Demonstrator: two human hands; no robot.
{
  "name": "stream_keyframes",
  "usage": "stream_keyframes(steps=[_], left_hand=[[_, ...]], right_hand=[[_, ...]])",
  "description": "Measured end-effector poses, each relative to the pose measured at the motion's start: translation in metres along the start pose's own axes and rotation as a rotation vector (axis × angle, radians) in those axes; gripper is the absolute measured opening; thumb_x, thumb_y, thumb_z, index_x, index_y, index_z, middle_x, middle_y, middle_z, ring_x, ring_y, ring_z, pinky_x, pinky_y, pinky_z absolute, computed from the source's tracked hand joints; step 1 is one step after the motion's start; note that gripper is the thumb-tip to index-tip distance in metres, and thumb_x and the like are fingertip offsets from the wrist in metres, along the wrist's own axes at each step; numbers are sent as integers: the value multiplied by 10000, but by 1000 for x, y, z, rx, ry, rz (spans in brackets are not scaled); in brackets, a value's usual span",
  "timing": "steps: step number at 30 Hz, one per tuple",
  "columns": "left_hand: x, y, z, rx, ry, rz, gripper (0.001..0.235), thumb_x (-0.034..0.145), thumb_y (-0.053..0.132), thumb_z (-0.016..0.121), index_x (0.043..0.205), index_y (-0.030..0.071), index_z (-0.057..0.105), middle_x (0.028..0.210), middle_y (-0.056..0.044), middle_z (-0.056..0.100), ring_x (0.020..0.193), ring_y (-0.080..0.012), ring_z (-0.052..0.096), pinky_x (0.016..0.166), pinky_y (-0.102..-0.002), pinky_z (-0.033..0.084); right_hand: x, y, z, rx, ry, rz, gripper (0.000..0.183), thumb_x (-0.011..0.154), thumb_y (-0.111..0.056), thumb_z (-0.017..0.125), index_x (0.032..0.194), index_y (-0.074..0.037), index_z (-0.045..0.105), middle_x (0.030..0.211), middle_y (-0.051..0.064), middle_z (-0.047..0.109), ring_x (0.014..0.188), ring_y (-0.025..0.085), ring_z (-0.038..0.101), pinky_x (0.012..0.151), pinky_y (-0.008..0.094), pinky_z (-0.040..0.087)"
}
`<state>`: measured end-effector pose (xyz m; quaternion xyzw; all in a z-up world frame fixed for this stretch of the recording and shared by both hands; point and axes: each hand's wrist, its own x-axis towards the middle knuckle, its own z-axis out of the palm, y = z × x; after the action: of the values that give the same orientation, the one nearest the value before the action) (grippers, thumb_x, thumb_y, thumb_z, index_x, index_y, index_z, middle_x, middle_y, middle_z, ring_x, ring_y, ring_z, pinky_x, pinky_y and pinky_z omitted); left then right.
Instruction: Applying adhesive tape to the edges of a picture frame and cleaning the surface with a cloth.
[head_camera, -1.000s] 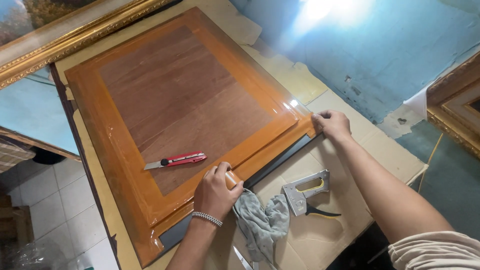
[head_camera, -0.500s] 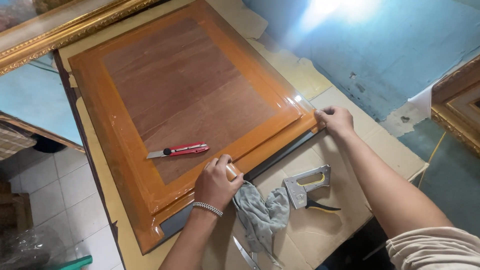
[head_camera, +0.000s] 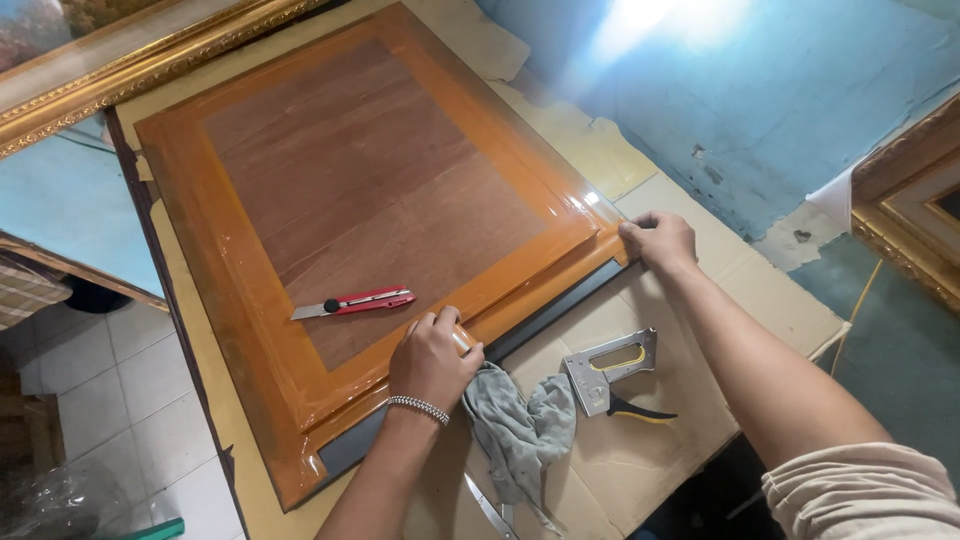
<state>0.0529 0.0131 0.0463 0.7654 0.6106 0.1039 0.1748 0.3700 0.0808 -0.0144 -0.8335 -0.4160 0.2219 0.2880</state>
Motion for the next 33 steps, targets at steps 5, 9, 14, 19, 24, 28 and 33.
stream_keyframes(steps=[5,9,14,19,24,28,33], left_hand=[[0,1,-3,-6,-21,-4,375,688,318,657,977,123,518,855,-113,580,882,-280,594,763,-387,499],[0,2,-5,-6,-31,-12,375,695,313,655,986,123,515,859,-114,581,885,-278,596,764,-386,500],[0,2,-6,-14,-27,-16,379,694,304,659,995,120,520,860,-123,582,886,-288,597,768,-391,496],[0,3,-8,-15,-27,-21,377,694,294,661,998,117,525,863,-125,586,883,-292,601,767,-389,494],[-1,6,-10,-20,-31,-26,382,693,299,659,999,113,526,861,-136,586,886,-305,600,776,-401,490],[1,3,-5,-16,-8,-14,381,689,309,655,997,126,524,847,-125,587,866,-296,608,765,-398,492],[0,0,1,-14,43,2,387,674,316,663,985,132,526,837,-120,586,858,-295,608,758,-403,493]], right_hand=[[-2,-5,-6,21,18,22,257,741,-347,671,929,-172,681,811,82,663,819,275,629,684,377,499],[-1,-6,-7,-9,33,19,233,743,-362,668,916,-208,686,777,60,659,811,278,628,672,391,498],[-5,-1,-2,82,53,57,432,718,-361,678,1091,-193,539,894,44,617,858,243,608,606,359,524],[-45,-36,-15,98,-39,115,897,668,-514,665,1365,-124,257,1210,64,523,1148,297,454,906,466,401],[-39,-34,2,11,-26,194,860,665,-633,603,1324,-137,357,1268,126,377,1181,329,313,939,528,241],[-29,-27,18,15,77,253,711,663,-576,612,1228,-179,441,1187,83,404,1147,288,303,906,545,185],[-39,-43,13,25,134,307,685,688,-582,621,1164,-122,449,1193,114,393,1179,304,281,903,544,185]])
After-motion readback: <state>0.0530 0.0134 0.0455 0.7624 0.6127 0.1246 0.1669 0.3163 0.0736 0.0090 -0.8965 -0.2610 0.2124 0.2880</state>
